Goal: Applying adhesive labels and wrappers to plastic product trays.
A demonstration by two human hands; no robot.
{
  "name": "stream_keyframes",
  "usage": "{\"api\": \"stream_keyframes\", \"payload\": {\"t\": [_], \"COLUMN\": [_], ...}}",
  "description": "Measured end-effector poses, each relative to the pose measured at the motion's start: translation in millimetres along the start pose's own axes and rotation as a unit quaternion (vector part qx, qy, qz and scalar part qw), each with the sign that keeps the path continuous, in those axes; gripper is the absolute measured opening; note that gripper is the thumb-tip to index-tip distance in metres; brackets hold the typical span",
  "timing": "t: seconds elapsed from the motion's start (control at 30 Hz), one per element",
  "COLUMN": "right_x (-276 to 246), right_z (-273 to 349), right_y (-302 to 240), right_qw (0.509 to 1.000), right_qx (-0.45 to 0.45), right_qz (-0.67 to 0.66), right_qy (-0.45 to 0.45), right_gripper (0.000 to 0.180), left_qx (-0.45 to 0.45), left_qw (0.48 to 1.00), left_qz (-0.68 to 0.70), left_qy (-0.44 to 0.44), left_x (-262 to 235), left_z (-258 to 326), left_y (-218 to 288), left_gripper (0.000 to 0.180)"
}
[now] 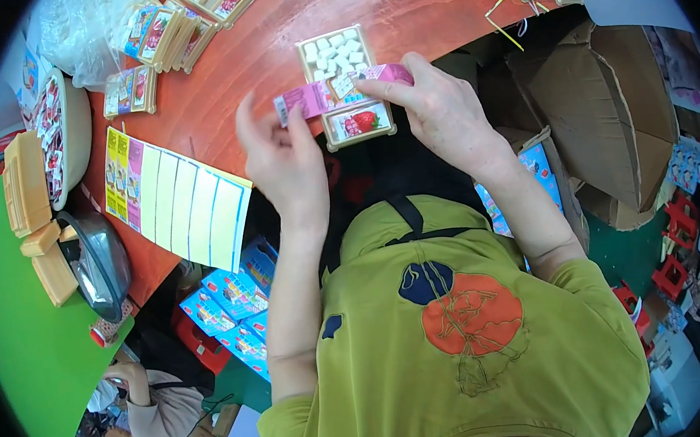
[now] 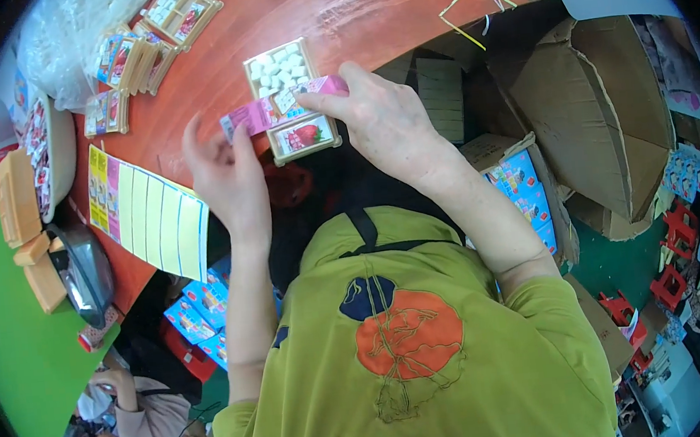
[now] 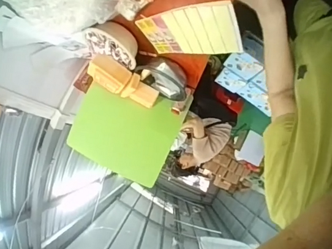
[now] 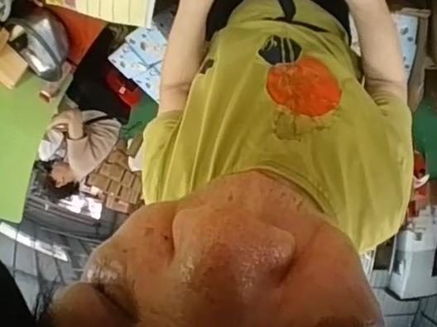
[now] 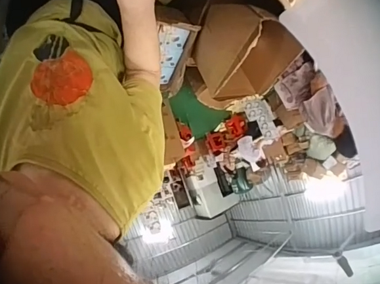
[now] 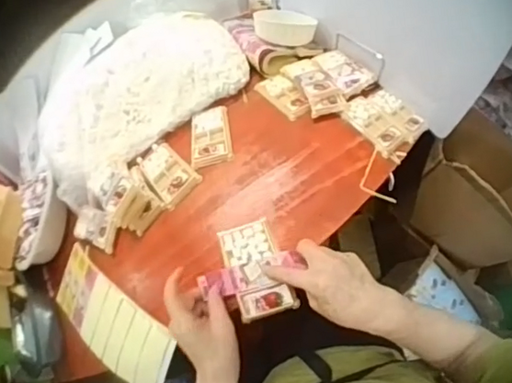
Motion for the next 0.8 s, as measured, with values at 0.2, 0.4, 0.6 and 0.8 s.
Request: {"api": "stream_keyframes", "payload": {"t": [0.2, 0.4, 0.6, 0.8], "right_x": [0.5, 3.1, 35.2, 65.5], "right_z": [3.1, 16.4, 41.9, 46.3], "right_y": [0.4, -1.6, 33.3, 15.9], "right_qw": [0.999, 0.994, 0.788, 0.648], "right_qx": [-0.027, -0.066, 0.215, 0.168], "right_qz": [-0.025, -0.079, -0.572, -0.730], "right_qy": [-0.004, -0.036, 0.074, 0.136], "right_gripper": [0.051, 0.046, 0.022, 0.015], "left_qx": [-0.328, -0.395, -0.384, -0.347], "left_qw": [0.898, 0.805, 0.786, 0.777], "left_qz": [0.269, 0.396, 0.422, 0.450], "left_qy": [-0.117, -0.196, -0.239, -0.269], "left_x": [-2.4, 21.8, 19.2, 28.4], "left_z": [52.1, 41.9, 51.6, 69.8], "left_y": [-40.6, -35.4, -52.3, -26.2], "left_gripper": [0.040, 0.032, 0.023, 0.023]}}
Point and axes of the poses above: each hand's wrist, its own z-axis away from the middle knuckle, its own x-axis out of the palm, y = z × x, the point moved 4 cm from there along -z, towards the middle knuckle, and after that the axes turned 10 degrees about -x, right-handed, at the moved point
